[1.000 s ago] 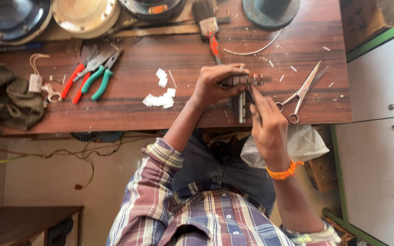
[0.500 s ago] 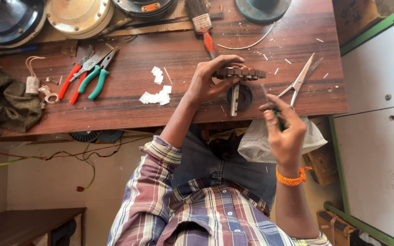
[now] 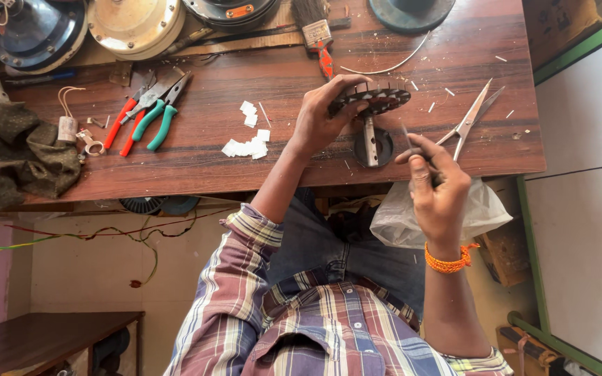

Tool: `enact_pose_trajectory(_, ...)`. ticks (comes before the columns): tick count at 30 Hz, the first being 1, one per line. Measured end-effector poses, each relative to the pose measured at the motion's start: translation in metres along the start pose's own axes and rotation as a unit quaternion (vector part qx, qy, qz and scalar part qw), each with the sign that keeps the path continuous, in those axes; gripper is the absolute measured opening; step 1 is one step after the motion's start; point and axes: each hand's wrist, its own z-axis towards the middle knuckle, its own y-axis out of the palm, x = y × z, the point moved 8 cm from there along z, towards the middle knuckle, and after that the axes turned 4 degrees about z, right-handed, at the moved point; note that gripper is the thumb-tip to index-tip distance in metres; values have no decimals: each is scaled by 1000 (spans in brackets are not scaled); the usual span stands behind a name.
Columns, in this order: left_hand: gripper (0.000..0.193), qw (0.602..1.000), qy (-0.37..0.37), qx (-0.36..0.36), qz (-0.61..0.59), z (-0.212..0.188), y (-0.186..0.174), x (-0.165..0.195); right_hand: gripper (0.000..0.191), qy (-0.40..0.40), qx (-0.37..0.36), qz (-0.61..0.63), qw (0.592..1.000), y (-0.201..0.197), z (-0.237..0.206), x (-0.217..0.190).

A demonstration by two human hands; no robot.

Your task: The person sits at a workbench fitting copper segments into a circular motor armature component, pressing them into place by hand and tightening or adjusting them with a green-handled screwdriver. They also cut and fold small white insulating pieces with scissors and handle small parts one at a time.

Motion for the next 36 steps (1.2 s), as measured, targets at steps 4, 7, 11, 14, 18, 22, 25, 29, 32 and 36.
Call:
enact_pose_trajectory(4, 44, 998, 23, -22, -46, 0, 2, 10, 31, -14, -17, -50, 999, 13, -4, -1)
enact_pose_trajectory(7, 41, 999, 27, -18, 0, -2, 5, 14, 31, -21, -11, -79, 997, 21, -3, -1)
enact_pose_trajectory(11, 41, 999, 36, -1, 24, -3, 7, 15, 32, -50, 6, -136, 989, 31, 1, -2)
enact_pose_trajectory(14, 41, 999, 47, 3, 26, -5, 7, 15, 33, -85, 7, -148, 985, 39, 3, -5)
enact_pose_trajectory(18, 41, 998, 60, 4, 35, -6, 11, 12, 36, -83, 9, -125, 989, 46, 4, -3)
enact_pose_trajectory(22, 40, 997, 64, 0, 41, -7, 13, 9, 36, -85, 21, -145, 986, 49, 4, -3)
enact_pose_trajectory(25, 40, 997, 64, 1, 46, -9, 13, 9, 34, -110, 24, -164, 980, 50, 2, -9)
enact_pose_trajectory(29, 38, 997, 63, 9, 40, -9, 13, 11, 36, -81, 19, -151, 985, 48, 1, -9)
enact_pose_trajectory(32, 37, 997, 61, 12, 36, -8, 12, 13, 36, -89, 15, -152, 984, 48, 1, -15)
enact_pose_trajectory(36, 38, 997, 62, 5, 44, -7, 13, 15, 36, -79, 16, -164, 983, 48, 1, -19)
